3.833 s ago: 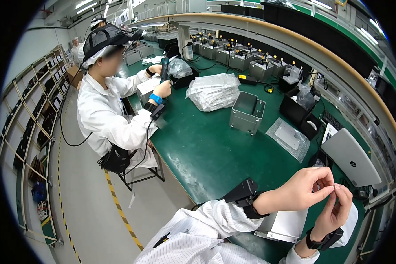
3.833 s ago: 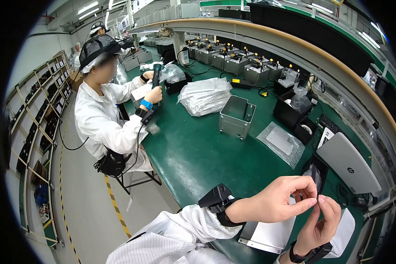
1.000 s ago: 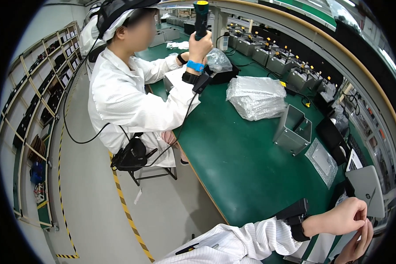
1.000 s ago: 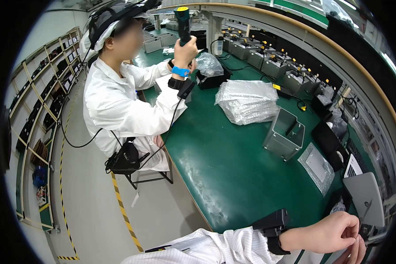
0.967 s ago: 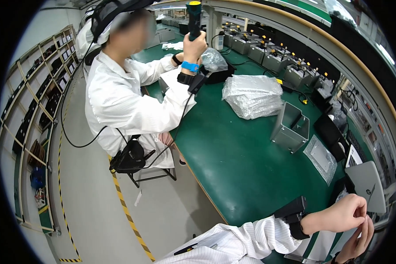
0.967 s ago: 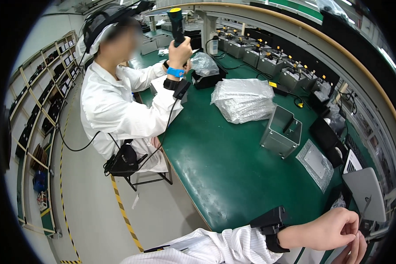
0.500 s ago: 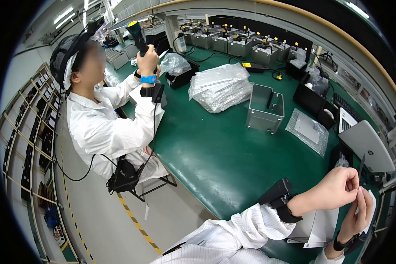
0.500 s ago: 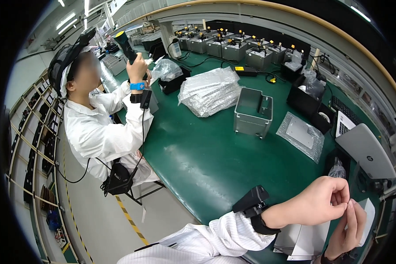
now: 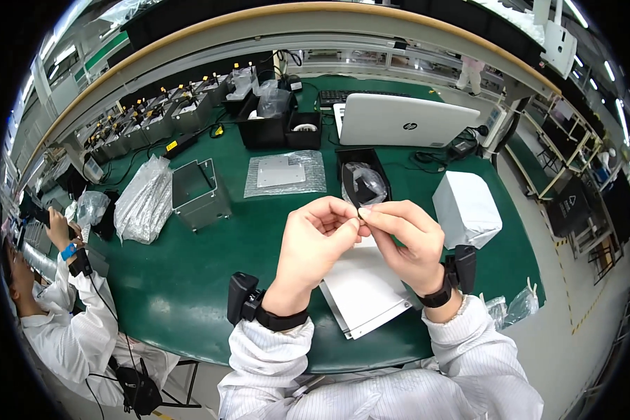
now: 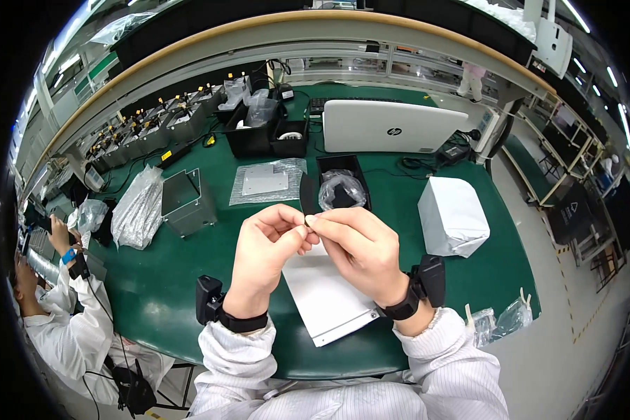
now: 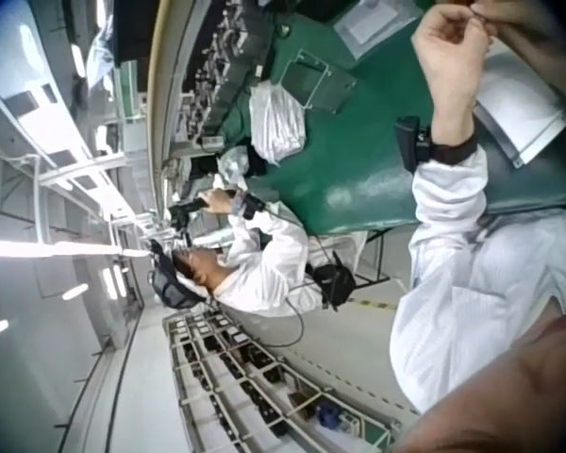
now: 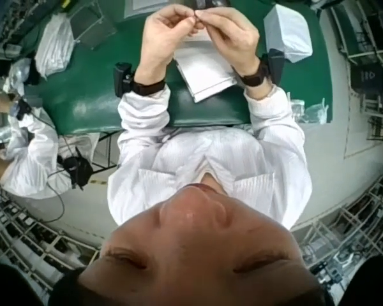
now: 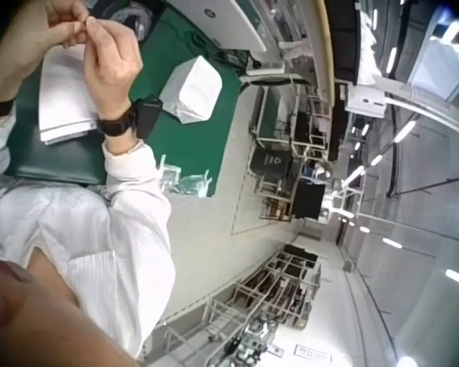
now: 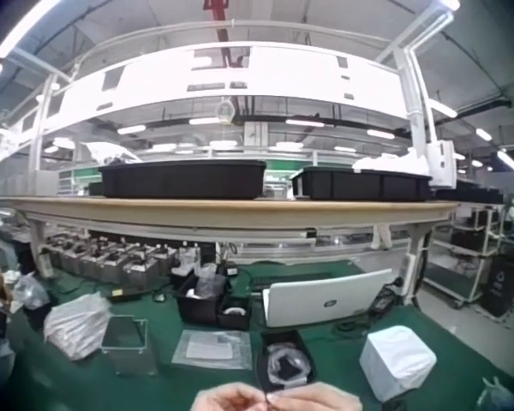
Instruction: The person unwraps a metal housing from paper, balls up the paper, and places it into a cardboard box. They then peel a strip of tape from a plastic bag, apply it to the interior of the housing, and unwrap a second housing.
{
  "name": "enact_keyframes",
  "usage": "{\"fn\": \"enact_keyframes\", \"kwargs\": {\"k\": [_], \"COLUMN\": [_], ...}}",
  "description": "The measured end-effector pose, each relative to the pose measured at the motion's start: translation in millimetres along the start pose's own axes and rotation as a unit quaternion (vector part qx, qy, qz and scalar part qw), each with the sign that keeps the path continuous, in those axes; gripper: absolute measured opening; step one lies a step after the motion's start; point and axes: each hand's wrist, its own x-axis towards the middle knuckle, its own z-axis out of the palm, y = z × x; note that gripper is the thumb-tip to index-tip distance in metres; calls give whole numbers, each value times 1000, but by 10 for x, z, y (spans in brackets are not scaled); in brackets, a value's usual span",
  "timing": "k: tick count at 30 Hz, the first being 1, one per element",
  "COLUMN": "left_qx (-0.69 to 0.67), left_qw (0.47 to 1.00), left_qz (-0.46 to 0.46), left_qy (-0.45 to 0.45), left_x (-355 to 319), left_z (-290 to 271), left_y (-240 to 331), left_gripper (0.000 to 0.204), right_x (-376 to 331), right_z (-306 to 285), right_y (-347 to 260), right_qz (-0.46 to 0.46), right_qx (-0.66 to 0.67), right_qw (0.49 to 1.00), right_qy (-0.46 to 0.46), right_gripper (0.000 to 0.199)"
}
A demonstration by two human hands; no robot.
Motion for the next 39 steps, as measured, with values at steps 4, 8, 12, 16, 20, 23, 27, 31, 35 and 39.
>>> {"fn": "enact_keyframes", "kwargs": {"k": [4, 8, 12, 16, 20, 23, 27, 31, 35, 39], "left_qx": [21, 33, 46, 88, 127, 133, 148, 158, 149, 113], "left_qw": [1000, 999, 999, 996, 991, 990, 988, 986, 987, 993], "left_qz": [-8, -5, 1, 4, 20, 15, 4, 0, 19, -4], "left_qy": [-3, -5, 0, 22, 30, 44, 53, 49, 56, 41], "left_x": [-61, -79, -73, -68, -68, -74, -90, -65, -57, -32], "left_z": [87, 138, 168, 182, 193, 199, 159, 167, 146, 131], "left_y": [-34, -31, -67, -77, -76, -82, -82, -106, -155, -152], "left_gripper": [8, 10, 10, 11, 12, 12, 11, 10, 10, 11], "right_x": [-107, -114, -117, -81, -78, -76, -83, -111, -106, -112], "right_z": [-68, -139, -201, -224, -216, -206, -192, -173, -147, -161], "right_y": [27, 75, 133, 110, 110, 101, 89, 101, 67, 105], "right_qz": [38, 43, 33, 20, 10, 2, 3, -3, -2, 7], "right_qx": [51, 68, 47, 12, -14, -24, -32, -34, -30, -35], "right_qw": [998, 997, 998, 999, 999, 998, 997, 997, 998, 998], "right_qy": [17, -3, -25, -39, -48, -53, -67, -67, -56, -61], "right_gripper": [23, 27, 28, 28, 28, 28, 28, 29, 29, 27]}}
